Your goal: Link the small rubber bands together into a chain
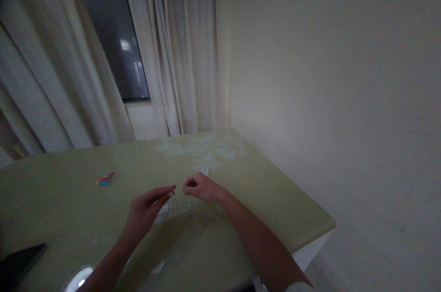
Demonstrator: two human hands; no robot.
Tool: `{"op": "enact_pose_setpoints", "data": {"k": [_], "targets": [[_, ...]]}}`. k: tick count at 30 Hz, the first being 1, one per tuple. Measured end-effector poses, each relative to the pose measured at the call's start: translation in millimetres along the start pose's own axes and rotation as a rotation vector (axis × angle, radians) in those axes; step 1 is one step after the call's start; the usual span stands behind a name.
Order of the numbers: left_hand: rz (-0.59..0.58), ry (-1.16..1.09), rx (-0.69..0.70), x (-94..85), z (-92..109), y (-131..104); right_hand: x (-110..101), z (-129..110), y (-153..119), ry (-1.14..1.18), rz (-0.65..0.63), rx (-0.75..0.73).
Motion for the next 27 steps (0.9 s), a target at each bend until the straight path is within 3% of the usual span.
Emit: {"op": "enact_pose_setpoints", "data": {"k": [4,14,17,21,24,27], "targets": [[0.001,-0.062,0.112,1.8,3.9,-0.1,11.7,-8.7,2.0,0.286,-0.004,-0.078],[-0.007,-0.041,0.161,6.7,-0.3,-1.5,24.7,-9.3,0.5,0.444,-0.063,0.007],[-0.031,0.002,0.083,1.0,-2.0,2.6,22.0,-7.3,2.5,0.445,0.021,0.032],[-0.051,0.194,-0.033,-22.6,-8.4,14.6,12.3,-0.8,6.7,0.357,0.195,0.082],[-0.189,0.449,-0.025,-36.9,-17.3,20.2,6.6,7.3,10.2,0.283,0.268,0.102],[-0.365,0.644,-0.011,-39.5,-25.0,19.4,4.9,17.0,13.7,0.251,0.294,0.116]]}}
Point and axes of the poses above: each hand's wrist, its own y-axis towards the middle knuckle, its own x-axis out of the palm, z = x × y, the point moved 3 cm from there along y, towards the middle knuckle, and after that the axes turned 2 degrees about z, right-handed, at the moved point
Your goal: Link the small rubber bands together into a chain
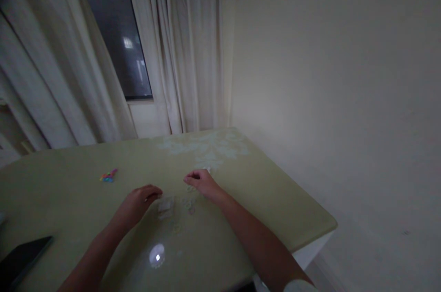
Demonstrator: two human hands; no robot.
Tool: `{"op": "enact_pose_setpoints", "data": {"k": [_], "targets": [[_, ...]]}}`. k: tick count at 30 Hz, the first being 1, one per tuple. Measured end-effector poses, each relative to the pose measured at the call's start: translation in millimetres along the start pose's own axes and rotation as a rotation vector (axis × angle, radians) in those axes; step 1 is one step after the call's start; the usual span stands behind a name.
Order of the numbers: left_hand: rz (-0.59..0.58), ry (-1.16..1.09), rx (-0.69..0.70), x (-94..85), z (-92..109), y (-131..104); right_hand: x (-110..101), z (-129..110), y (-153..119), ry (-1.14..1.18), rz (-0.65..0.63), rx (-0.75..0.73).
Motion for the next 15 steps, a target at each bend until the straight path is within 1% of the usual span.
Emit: {"op": "enact_pose_setpoints", "data": {"k": [2,5,8,11,15], "targets": [[-0.074,0.106,-0.003,3.0,1.3,-0.8,-0.4,4.7,2.6,-0.002,0.004,-0.005],[-0.150,0.269,-0.007,6.0,9.7,-1.9,-1.2,7.0,4.0,-0.032,-0.003,-0.025],[-0.186,0.384,0.030,7.5,18.3,-3.1,-4.0,3.1,1.8,-0.167,-0.001,-0.079],[-0.187,0.421,0.064,8.5,21.6,-3.8,-5.8,-2.6,-2.0,-0.320,-0.014,-0.159],[-0.204,0.410,0.082,10.6,21.0,-3.5,-4.5,-3.2,-4.1,-0.379,-0.037,-0.178]]}}
Point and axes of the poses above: each hand's wrist, its own y-axis towards the middle knuckle, its own x-axis out of the palm, z = x × y, the point moved 3 cm from there along y, towards the middle knuckle, and after that the axes turned 2 degrees about z, right-handed, at the moved point
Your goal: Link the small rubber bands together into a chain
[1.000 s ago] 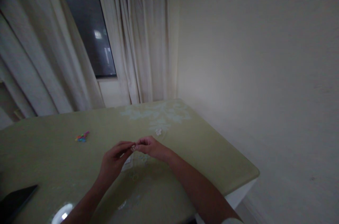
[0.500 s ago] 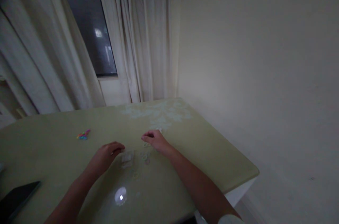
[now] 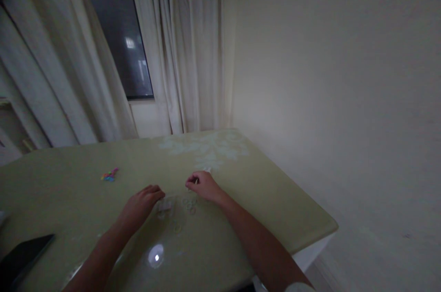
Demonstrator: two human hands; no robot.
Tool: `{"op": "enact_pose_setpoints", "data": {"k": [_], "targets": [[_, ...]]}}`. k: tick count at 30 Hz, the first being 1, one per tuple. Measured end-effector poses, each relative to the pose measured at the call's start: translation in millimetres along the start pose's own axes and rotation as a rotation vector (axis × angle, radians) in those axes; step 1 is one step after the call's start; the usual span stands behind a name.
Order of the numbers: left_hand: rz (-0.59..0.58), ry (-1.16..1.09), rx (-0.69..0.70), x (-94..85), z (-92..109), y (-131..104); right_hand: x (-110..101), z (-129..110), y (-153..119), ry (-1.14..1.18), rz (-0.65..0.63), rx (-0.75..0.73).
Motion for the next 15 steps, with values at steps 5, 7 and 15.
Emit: {"op": "enact_pose_setpoints", "data": {"k": [5,7,15], "targets": [[0.006,-0.013,-0.016,1.2,0.3,0.0,-0.5,1.9,1.0,-0.045,-0.050,-0.026],[0.006,0.003,-0.027,1.5,0.2,-0.3,-4.6,2.1,0.8,-0.102,-0.073,-0.054],[-0.008,-0.007,-0.005,0.7,3.0,0.6,-5.3,6.1,-6.6,-0.270,-0.311,-0.016]]}}
Point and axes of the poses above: each hand's wrist, its own y-axis towards the middle knuckle, its own x-axis out of the palm, z = x × y, the point moved 3 cm from there along y, towards the middle knuckle, and after that the axes turned 2 degrees about z, right-handed, at the moved point
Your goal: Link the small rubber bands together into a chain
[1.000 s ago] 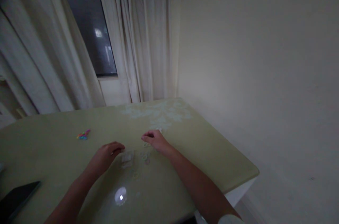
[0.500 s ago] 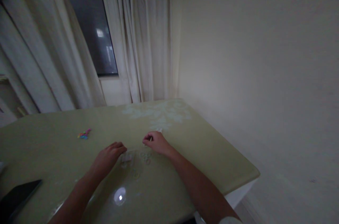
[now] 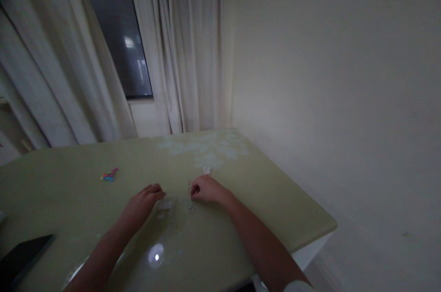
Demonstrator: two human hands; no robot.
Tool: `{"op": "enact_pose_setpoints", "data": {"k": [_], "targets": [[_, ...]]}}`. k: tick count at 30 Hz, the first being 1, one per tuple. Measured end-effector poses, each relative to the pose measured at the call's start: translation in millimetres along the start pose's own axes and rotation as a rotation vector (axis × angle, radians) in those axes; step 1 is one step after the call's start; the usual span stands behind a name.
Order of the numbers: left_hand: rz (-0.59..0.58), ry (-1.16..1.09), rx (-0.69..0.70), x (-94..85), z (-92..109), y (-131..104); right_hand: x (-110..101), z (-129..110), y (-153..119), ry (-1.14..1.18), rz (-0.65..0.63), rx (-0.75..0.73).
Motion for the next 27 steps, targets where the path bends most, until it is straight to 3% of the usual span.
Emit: {"op": "enact_pose_setpoints", "data": {"k": [5,9,13,17,21,27], "targets": [[-0.007,-0.032,-0.035,1.0,-0.7,0.0,4.8,-3.0,-1.8,-0.091,-0.027,0.004],[0.065,-0.062,-0.045,1.9,-4.1,-0.4,3.5,-10.0,-5.8,-0.210,-0.037,-0.003],[0.139,-0.187,0.052,-5.4,5.2,-3.3,-1.7,-12.4,-6.7,-0.267,0.010,-0.024],[0.057,-0.311,0.232,-8.6,24.9,-8.8,-7.6,-6.8,-3.8,-0.084,0.083,-0.041],[-0.009,-0.247,0.269,-2.8,35.1,-10.8,-11.1,-3.0,-2.4,0.148,0.119,-0.048],[0.115,-0.264,0.275,5.5,41.1,-7.3,-13.2,-6.3,-2.7,0.394,0.109,-0.107]]}}
Point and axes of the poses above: each hand's wrist, its own y-axis towards the middle knuckle, its own x-axis out of the palm, z = x × y, the point moved 3 cm from there along y, towards the middle knuckle, and after that the axes turned 2 degrees about z, right-handed, at the moved point
